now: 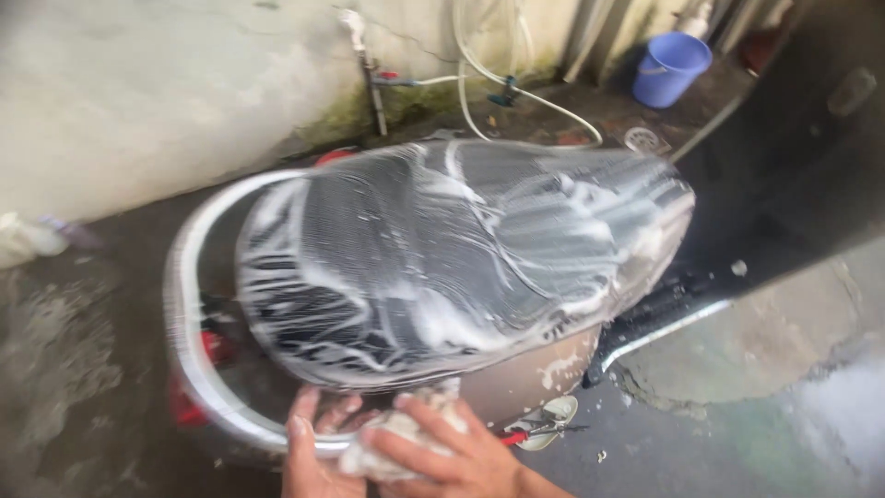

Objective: The person scrubs the soapy seat and rear body panels of a scooter using a sponge. They clean the seat surface, the rear grab bar, and the tail light area, moving the sponge across various parts of the vehicle's rear.

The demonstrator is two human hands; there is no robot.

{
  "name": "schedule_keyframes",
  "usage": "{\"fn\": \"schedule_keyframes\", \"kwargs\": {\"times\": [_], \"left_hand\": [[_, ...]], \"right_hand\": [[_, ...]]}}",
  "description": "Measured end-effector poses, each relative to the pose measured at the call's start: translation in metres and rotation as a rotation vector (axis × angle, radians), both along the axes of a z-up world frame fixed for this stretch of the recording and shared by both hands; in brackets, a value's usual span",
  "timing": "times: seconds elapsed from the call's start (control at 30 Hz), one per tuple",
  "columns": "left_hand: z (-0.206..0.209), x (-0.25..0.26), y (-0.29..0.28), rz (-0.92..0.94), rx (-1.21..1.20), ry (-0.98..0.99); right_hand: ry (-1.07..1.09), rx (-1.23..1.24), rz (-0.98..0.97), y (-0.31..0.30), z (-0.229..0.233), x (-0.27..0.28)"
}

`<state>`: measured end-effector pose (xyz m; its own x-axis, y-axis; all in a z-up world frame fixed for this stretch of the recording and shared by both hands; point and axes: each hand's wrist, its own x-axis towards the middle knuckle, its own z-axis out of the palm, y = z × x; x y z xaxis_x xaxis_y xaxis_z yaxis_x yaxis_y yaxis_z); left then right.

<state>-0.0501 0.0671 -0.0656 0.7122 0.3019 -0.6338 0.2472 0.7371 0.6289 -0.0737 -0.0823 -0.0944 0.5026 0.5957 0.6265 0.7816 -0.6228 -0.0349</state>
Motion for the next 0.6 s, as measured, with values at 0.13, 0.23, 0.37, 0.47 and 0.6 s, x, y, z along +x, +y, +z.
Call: {"fn": "schedule_keyframes", "kwargs": {"times": [0.13, 0.23, 0.37, 0.47, 0.6], "left_hand": [[-0.037, -0.021, -0.033, 0.01, 0.315, -0.23], [-0.076, -0.017, -0.044, 0.013, 0.233, -0.408], [-0.082, -0.015, -0.05, -0.203, -0.02, -0.902], [-0.068, -0.011, -0.06, -0.111, 0.139, -0.866], [-0.047, -0.01, -0.075, 0.063, 0.174, -0.795]], "right_hand": [[-0.083, 0.038, -0.21, -0.069, -0.085, -0.019], [-0.039, 0.477, -0.518, -0.086, -0.07, 0.008], [0.35, 1.223, -1.03, -0.072, -0.045, 0.014], [0.023, 0.495, -0.764, -0.052, -0.073, -0.008], [-0.156, 0.711, -0.569, -0.075, -0.069, 0.018]]}}
